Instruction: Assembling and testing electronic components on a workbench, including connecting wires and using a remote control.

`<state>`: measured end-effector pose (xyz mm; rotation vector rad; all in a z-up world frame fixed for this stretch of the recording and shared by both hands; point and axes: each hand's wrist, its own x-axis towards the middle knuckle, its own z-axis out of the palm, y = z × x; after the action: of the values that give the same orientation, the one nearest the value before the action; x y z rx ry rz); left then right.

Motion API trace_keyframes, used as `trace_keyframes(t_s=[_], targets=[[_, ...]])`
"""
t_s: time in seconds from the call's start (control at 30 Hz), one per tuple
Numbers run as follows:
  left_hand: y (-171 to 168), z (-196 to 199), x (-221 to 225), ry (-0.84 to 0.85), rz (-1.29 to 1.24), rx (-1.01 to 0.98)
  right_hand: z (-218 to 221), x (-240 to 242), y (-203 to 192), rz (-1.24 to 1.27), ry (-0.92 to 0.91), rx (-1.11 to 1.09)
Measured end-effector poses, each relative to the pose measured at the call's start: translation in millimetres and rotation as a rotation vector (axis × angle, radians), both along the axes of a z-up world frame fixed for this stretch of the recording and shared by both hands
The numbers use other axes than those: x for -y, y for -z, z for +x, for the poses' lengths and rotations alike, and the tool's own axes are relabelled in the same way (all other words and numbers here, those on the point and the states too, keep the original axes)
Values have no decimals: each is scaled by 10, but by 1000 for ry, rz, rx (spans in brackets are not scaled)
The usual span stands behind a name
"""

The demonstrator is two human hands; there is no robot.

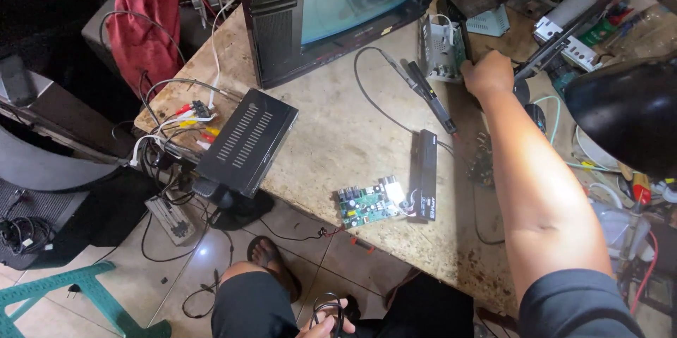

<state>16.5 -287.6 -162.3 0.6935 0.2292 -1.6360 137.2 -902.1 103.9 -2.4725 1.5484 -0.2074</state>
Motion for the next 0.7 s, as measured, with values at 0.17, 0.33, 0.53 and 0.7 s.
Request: trace_keyframes(t_s=[0.17,0.33,0.53,0.7], targets=[[-870,121,158,-34,216,-74,-249,-112,-283,75,-2,100],[-1503,123,251,-21,344,-18,-816,-589,-480,105,-74,224],[-1809,3,343,-10,353,96,-1863,-1629,-720,-26,-116,203],[-2149,-166,395,-11,295,257,-3011,-2901,-797,195,23,322]])
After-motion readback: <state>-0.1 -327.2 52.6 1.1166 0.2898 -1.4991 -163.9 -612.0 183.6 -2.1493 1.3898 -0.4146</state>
